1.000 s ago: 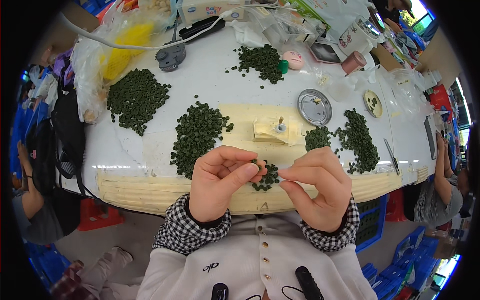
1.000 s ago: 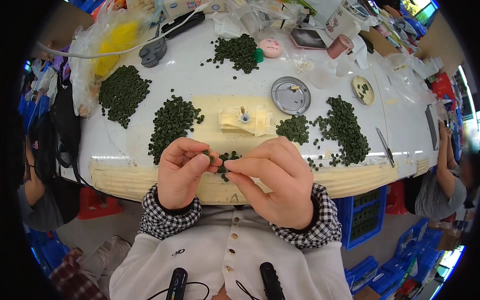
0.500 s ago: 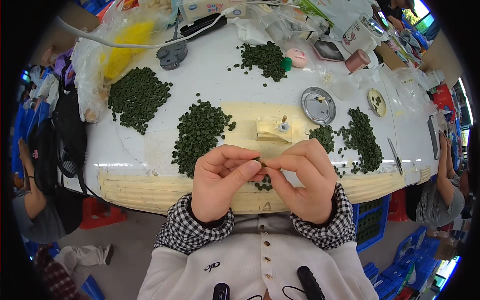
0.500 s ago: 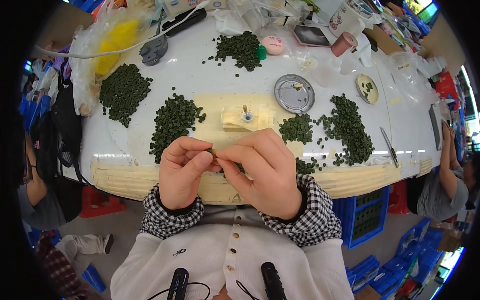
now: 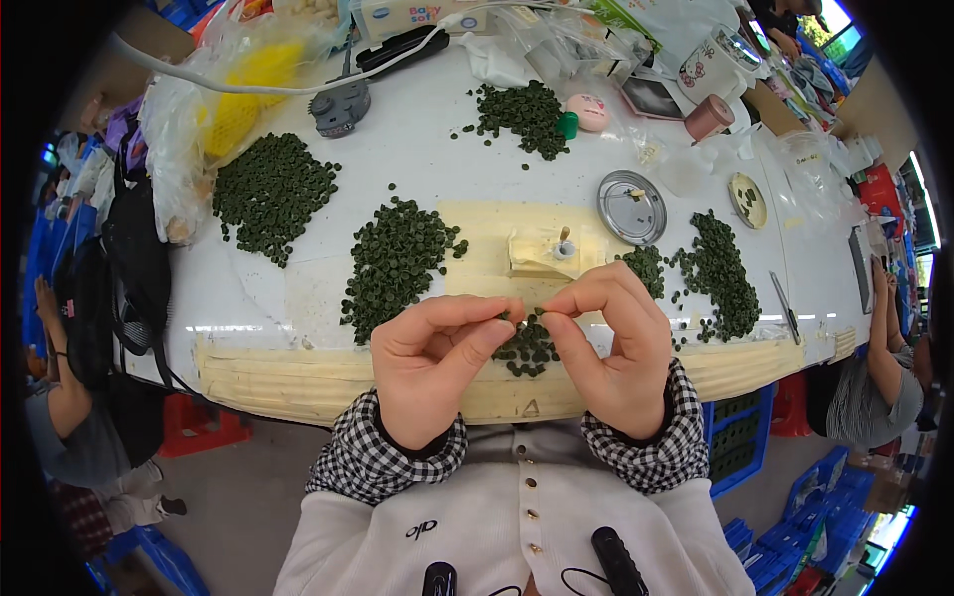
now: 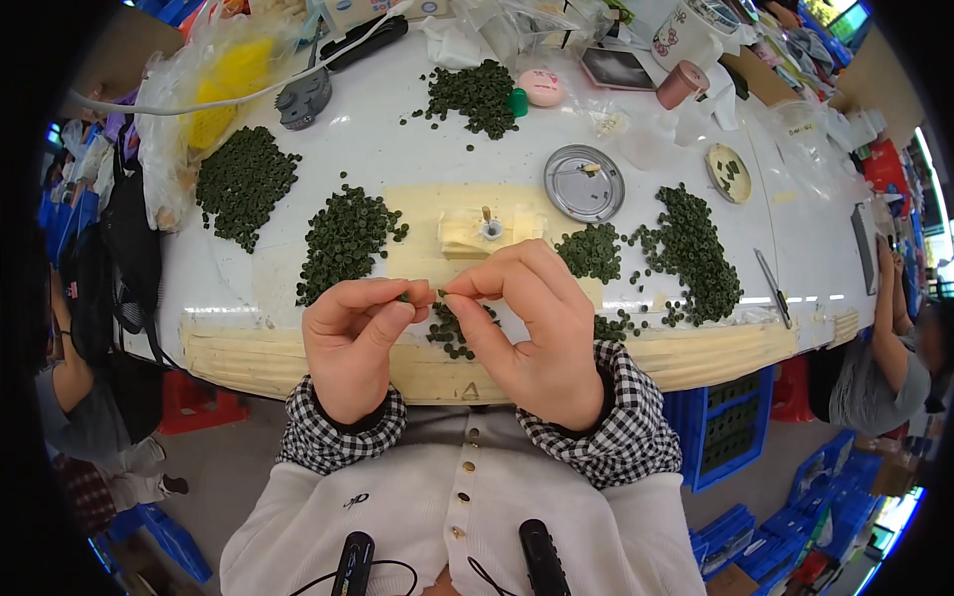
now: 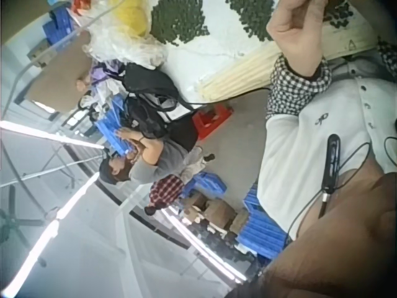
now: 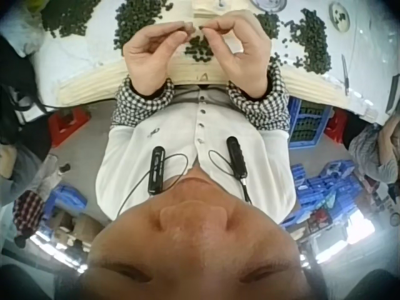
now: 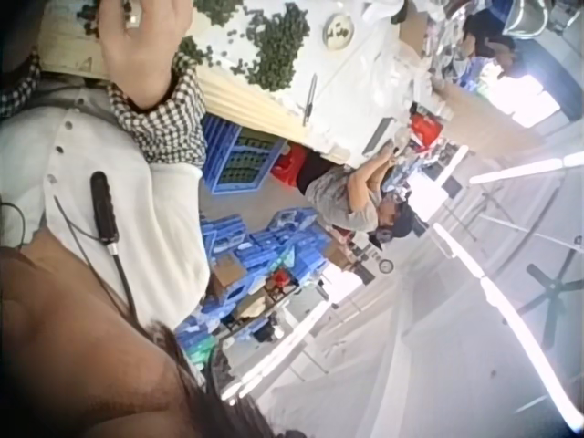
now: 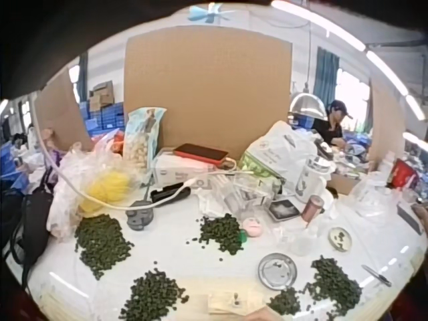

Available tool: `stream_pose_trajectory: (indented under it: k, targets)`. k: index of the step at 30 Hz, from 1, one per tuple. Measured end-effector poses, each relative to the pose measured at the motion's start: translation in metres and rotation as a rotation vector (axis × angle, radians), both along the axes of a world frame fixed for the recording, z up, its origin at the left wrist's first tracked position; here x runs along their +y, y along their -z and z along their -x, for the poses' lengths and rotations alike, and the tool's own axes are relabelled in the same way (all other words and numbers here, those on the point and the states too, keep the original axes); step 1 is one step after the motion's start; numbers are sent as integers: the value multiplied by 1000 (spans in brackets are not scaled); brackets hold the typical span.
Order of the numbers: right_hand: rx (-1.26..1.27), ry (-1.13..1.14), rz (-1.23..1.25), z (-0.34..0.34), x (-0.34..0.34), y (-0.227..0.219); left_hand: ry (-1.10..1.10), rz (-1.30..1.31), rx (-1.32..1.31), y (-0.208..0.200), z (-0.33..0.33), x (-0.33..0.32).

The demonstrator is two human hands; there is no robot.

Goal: Assembling small green plastic components onto a yellow base plate at a factory workbench.

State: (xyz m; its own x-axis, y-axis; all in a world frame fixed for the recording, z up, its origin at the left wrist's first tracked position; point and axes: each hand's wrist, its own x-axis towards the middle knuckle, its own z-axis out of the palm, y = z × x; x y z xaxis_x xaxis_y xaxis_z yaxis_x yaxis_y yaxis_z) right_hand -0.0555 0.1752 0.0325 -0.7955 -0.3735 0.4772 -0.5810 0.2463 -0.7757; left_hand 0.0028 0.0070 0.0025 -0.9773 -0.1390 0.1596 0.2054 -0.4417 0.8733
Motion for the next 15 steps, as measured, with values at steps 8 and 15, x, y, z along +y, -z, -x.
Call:
stream_pose_trajectory:
  k: [8,15]
  targets:
    - [317,45,-67,-1,-5,1,54,-80,-46,-1,0,0]
    - [313,18,-62,0,-4,-2,117,-101,-63,2,0,-3]
